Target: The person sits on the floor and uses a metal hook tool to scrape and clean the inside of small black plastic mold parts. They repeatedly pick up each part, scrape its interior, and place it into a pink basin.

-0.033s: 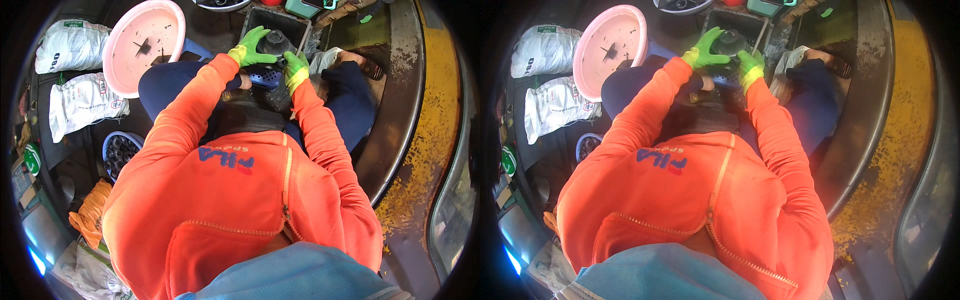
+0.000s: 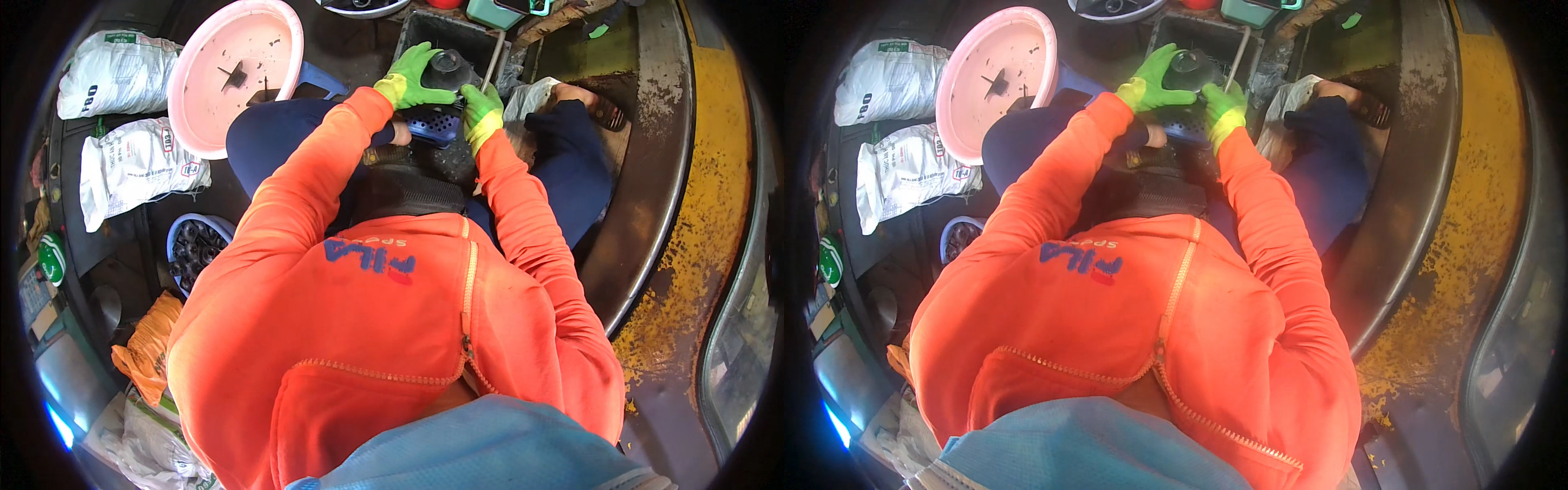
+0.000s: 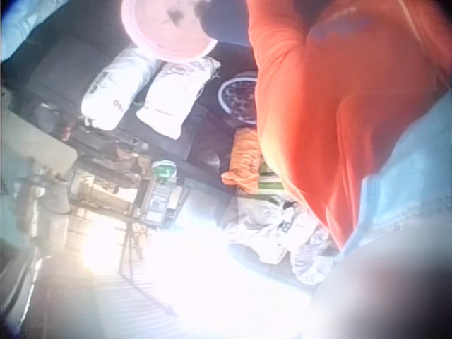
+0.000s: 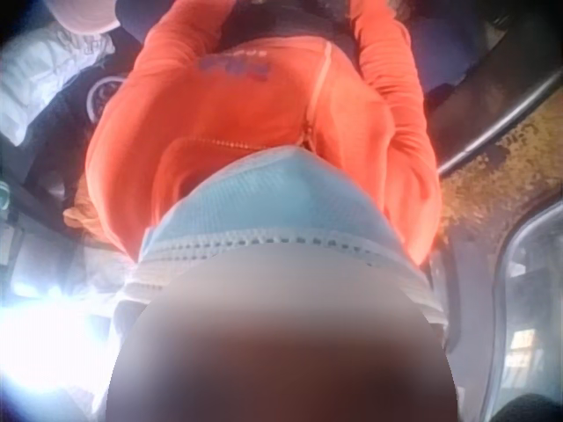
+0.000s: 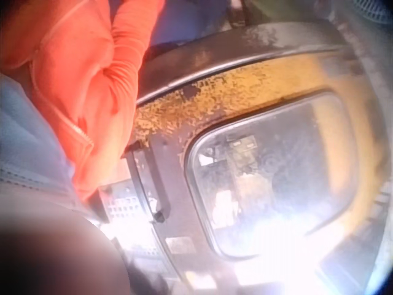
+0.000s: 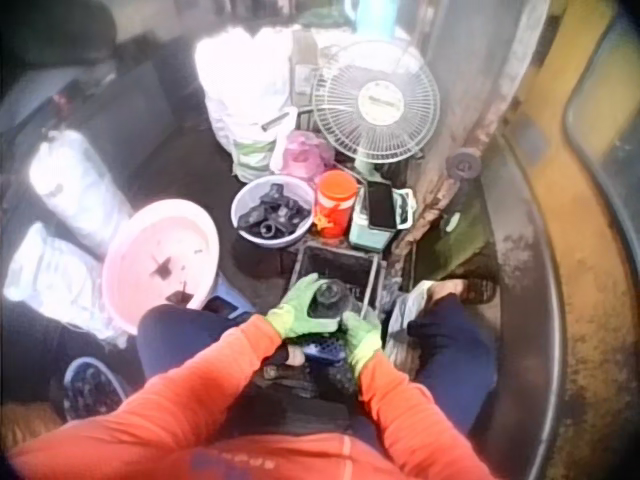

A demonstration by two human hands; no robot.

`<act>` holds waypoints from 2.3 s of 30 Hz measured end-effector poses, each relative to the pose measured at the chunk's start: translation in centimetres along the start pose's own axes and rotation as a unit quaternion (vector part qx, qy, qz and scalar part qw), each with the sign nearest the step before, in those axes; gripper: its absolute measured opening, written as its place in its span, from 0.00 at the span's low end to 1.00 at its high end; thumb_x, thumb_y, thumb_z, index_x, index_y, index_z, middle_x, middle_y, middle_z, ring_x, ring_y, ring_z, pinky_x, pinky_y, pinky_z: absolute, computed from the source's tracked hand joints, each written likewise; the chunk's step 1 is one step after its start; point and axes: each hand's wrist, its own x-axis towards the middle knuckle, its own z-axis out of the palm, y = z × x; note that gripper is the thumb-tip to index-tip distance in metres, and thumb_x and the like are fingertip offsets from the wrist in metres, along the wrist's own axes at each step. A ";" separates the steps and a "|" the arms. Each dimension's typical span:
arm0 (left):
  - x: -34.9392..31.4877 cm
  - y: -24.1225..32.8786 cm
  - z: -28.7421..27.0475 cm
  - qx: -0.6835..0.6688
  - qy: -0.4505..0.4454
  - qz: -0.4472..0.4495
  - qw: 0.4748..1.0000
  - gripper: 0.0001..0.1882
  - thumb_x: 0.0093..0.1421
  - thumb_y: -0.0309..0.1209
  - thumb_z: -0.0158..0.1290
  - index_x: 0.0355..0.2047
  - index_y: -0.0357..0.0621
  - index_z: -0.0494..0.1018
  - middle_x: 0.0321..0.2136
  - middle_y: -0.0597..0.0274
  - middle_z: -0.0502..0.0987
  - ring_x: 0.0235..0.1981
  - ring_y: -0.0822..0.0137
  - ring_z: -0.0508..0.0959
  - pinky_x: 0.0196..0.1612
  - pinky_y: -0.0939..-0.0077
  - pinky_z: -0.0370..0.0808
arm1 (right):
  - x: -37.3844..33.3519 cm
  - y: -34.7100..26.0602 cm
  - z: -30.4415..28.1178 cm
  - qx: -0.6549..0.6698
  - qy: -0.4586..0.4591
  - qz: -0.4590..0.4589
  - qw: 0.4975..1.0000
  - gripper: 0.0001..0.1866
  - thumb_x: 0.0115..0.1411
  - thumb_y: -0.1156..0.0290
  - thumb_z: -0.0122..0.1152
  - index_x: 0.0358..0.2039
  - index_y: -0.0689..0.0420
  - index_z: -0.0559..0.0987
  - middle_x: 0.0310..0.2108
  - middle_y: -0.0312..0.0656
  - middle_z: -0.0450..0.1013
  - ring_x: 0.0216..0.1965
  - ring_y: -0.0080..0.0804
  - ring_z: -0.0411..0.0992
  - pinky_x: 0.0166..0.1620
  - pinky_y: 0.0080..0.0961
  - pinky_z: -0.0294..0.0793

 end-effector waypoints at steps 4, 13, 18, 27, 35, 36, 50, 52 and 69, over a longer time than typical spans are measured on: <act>0.7 -1.0 0.1 0.014 0.049 0.006 0.999 0.43 0.38 0.51 0.67 0.53 0.43 0.68 0.56 0.45 0.65 0.58 0.49 0.64 0.61 0.63 0.61 | -0.3 0.0 0.8 -0.024 -0.003 0.037 0.999 0.14 0.54 0.73 0.60 0.42 0.61 0.74 0.27 0.36 0.71 0.27 0.24 0.68 0.31 0.19 0.67; -1.6 -8.6 -0.5 0.167 0.044 -0.070 0.983 0.36 0.39 0.40 0.68 0.50 0.45 0.70 0.54 0.56 0.68 0.54 0.55 0.69 0.56 0.67 0.66 | -3.6 1.6 -1.7 -0.242 -0.180 -0.035 0.953 0.13 0.63 0.58 0.53 0.30 0.54 0.75 0.21 0.27 0.64 0.21 0.15 0.58 0.25 0.15 0.57; -1.8 -10.0 0.6 0.165 0.097 -0.012 0.981 0.36 0.36 0.33 0.70 0.49 0.47 0.70 0.55 0.54 0.66 0.57 0.56 0.66 0.58 0.69 0.66 | -4.7 1.6 -1.3 -0.572 -0.199 0.011 0.796 0.22 0.62 0.52 0.46 0.37 0.60 0.74 0.38 0.58 0.72 0.42 0.59 0.69 0.42 0.38 0.67; -1.9 -9.6 0.7 0.093 0.091 -0.025 0.991 0.37 0.39 0.34 0.68 0.52 0.46 0.68 0.59 0.51 0.62 0.59 0.54 0.64 0.62 0.67 0.61 | -6.5 -1.8 0.3 -0.377 -0.222 -0.193 0.878 0.20 0.63 0.56 0.44 0.36 0.63 0.74 0.34 0.52 0.73 0.36 0.53 0.71 0.41 0.39 0.69; -1.6 -8.9 0.6 0.086 0.092 -0.044 0.991 0.37 0.38 0.33 0.69 0.51 0.46 0.69 0.59 0.50 0.62 0.60 0.56 0.63 0.61 0.68 0.62 | -5.3 0.8 -0.7 -0.439 -0.207 -0.278 0.829 0.19 0.64 0.55 0.43 0.34 0.59 0.73 0.31 0.55 0.72 0.35 0.56 0.70 0.37 0.44 0.66; -1.6 -9.0 0.7 0.118 0.094 -0.037 0.988 0.37 0.38 0.32 0.69 0.52 0.45 0.69 0.59 0.50 0.62 0.60 0.56 0.63 0.61 0.68 0.62 | -5.3 0.8 -0.7 -0.385 -0.216 -0.242 0.864 0.19 0.64 0.56 0.43 0.33 0.60 0.73 0.31 0.55 0.72 0.35 0.57 0.70 0.36 0.45 0.66; -1.7 -8.3 0.5 0.110 0.064 -0.065 0.990 0.37 0.40 0.37 0.68 0.52 0.46 0.68 0.61 0.50 0.60 0.61 0.55 0.62 0.62 0.67 0.61 | -4.0 2.3 -1.0 -0.613 -0.195 -0.032 0.765 0.29 0.64 0.49 0.35 0.44 0.63 0.74 0.43 0.60 0.72 0.48 0.58 0.68 0.51 0.42 0.66; -1.5 -8.6 0.7 0.126 0.060 -0.048 0.989 0.37 0.40 0.37 0.68 0.52 0.46 0.68 0.61 0.50 0.60 0.61 0.54 0.62 0.62 0.67 0.61 | -4.3 2.1 -0.7 -0.639 -0.202 0.079 0.738 0.32 0.64 0.46 0.33 0.47 0.62 0.73 0.46 0.59 0.70 0.51 0.58 0.65 0.54 0.42 0.63; -1.6 -9.4 1.1 0.130 0.064 -0.046 0.988 0.38 0.40 0.40 0.68 0.53 0.48 0.68 0.61 0.50 0.59 0.61 0.52 0.60 0.62 0.64 0.59 | -5.5 0.4 -1.4 -0.443 -0.163 -0.119 0.873 0.24 0.63 0.52 0.41 0.40 0.60 0.76 0.40 0.58 0.72 0.42 0.59 0.69 0.44 0.43 0.68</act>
